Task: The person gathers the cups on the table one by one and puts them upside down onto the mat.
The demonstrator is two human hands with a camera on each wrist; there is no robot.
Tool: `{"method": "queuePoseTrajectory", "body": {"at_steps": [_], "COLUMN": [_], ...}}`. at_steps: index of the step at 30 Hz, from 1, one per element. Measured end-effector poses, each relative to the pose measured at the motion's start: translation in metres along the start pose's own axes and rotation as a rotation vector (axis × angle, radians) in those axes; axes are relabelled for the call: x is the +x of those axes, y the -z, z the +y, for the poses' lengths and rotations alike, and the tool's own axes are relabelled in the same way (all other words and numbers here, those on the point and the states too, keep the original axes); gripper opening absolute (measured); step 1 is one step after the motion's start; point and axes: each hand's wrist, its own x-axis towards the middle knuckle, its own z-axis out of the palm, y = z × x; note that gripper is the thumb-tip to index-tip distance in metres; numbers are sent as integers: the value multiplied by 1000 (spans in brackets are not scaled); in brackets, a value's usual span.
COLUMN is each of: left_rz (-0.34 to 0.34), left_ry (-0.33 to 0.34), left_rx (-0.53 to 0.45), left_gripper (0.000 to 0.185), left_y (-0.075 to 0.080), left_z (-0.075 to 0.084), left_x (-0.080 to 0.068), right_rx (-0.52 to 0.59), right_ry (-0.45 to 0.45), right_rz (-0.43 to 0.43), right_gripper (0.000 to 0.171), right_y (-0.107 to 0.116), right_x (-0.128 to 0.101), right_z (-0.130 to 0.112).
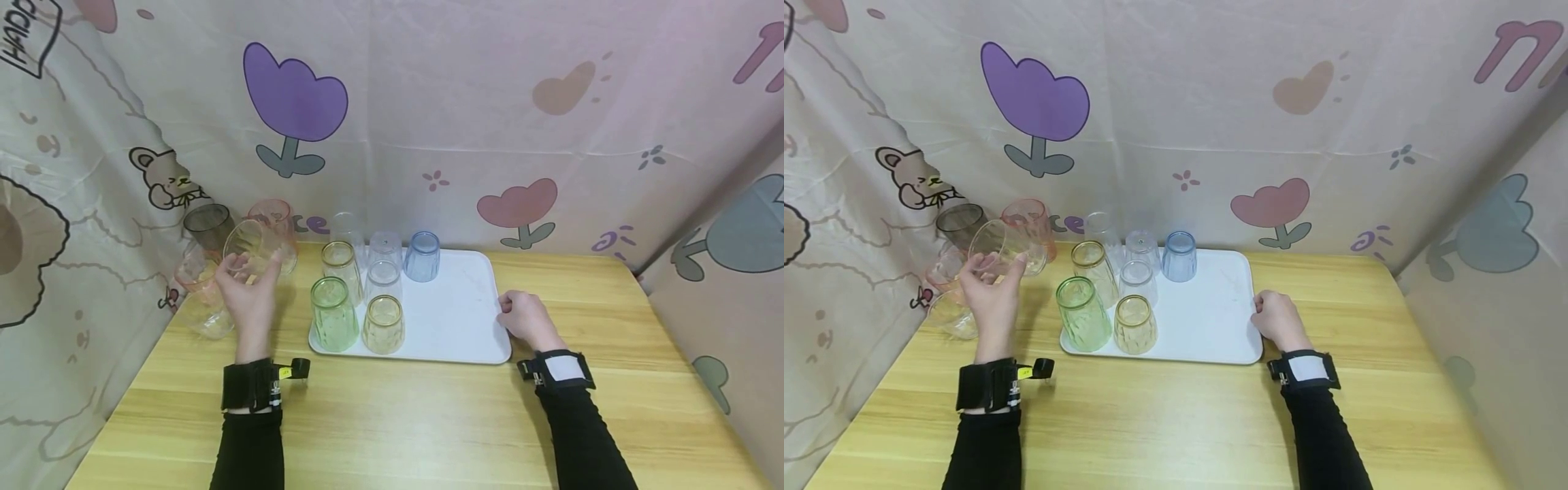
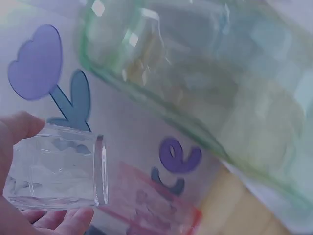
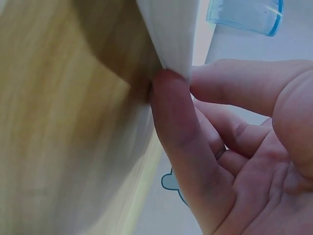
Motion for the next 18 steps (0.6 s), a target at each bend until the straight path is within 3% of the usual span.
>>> {"method": "queuePoseTrajectory", "body": {"at_steps": [4,11,18], "left_rz": [-26,-121,-231], "left_ry": [-22,-18,-66], "left_rx": [-93,-166,-367], "left_gripper": [77,67,30], "left_y": [-4,-16,-33], "left_z": [13,28,34], "left_x": [-9,-27,-41], "right_rx": [-3,-1,-3], "right_ry": [4,-2,-3], "right_rz": [3,2,7], "right_gripper": [37,36,37], "right_y": [0,-1,-1], "right_x": [0,0,-1], "right_z": [0,1,0]}}
